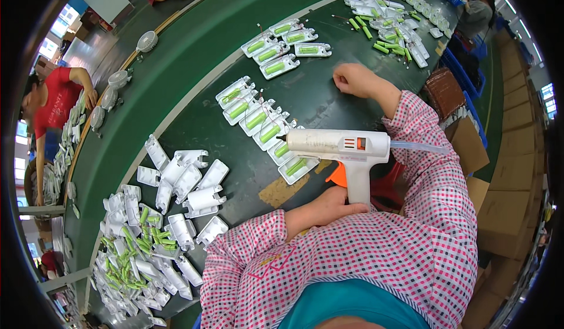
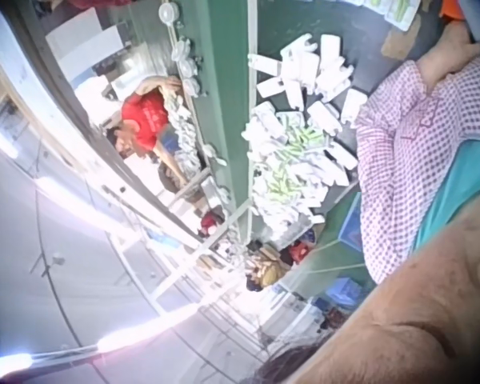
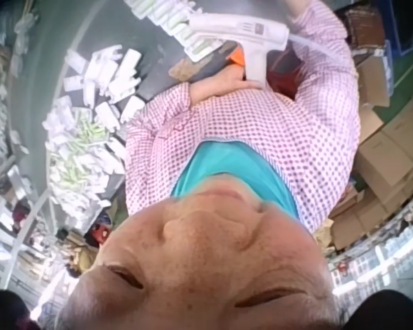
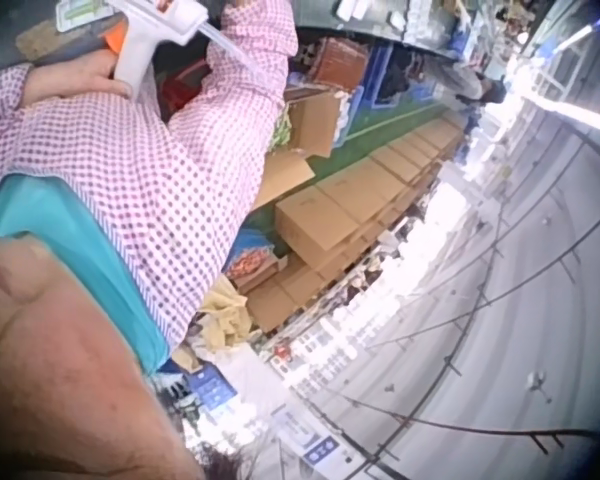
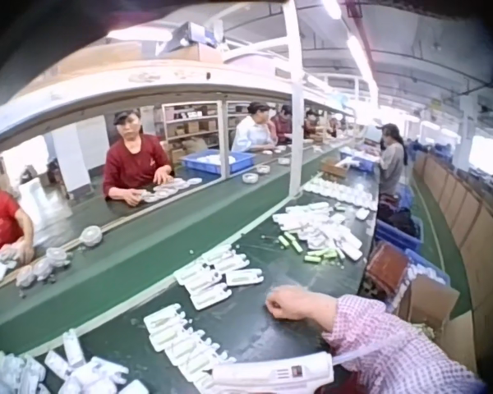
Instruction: Assembling electronic components into plastic cases using a hot glue gun.
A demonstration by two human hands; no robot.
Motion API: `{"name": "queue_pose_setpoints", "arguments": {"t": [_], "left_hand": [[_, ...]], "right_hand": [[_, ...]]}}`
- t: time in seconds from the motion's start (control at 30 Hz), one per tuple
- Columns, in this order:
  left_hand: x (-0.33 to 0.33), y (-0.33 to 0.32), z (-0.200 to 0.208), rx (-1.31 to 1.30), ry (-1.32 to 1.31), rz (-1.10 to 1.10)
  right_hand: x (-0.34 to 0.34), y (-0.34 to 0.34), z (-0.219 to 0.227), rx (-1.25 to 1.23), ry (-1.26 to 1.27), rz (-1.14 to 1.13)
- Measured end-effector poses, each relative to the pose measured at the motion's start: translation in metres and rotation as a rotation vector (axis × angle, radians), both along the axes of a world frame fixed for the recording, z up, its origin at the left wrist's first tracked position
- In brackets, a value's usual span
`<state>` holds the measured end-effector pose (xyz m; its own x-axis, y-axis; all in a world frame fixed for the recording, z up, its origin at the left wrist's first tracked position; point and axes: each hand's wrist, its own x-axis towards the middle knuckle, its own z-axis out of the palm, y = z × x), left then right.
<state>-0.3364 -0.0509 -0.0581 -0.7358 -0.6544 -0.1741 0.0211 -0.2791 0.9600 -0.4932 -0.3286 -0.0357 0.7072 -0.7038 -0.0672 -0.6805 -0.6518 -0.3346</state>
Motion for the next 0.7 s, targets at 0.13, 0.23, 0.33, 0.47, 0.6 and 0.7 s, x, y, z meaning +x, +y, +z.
{"name": "queue_pose_setpoints", "arguments": {"t": [0.13, 0.23, 0.33, 0.47, 0.6, 0.7], "left_hand": [[-0.001, 0.003, 0.003, 0.008, -0.036, -0.014], [-0.003, 0.003, 0.007, -0.019, -0.082, -0.024], [-0.001, 0.004, 0.008, -0.038, -0.092, -0.051], [-0.003, 0.002, 0.005, -0.022, -0.066, -0.021], [-0.004, 0.004, 0.004, -0.025, -0.067, -0.034], [-0.001, 0.003, 0.002, -0.046, -0.075, -0.024]], "right_hand": [[-0.018, 0.028, -0.014, 0.045, -0.335, -0.084], [-0.027, 0.037, 0.000, 0.491, -0.431, -0.441], [-0.019, 0.036, -0.012, 0.259, -0.369, -0.321], [-0.016, 0.031, -0.017, -0.071, -0.244, -0.112], [-0.012, 0.025, -0.001, -0.025, -0.162, -0.029], [-0.005, 0.023, -0.005, -0.060, -0.069, 0.019]]}}
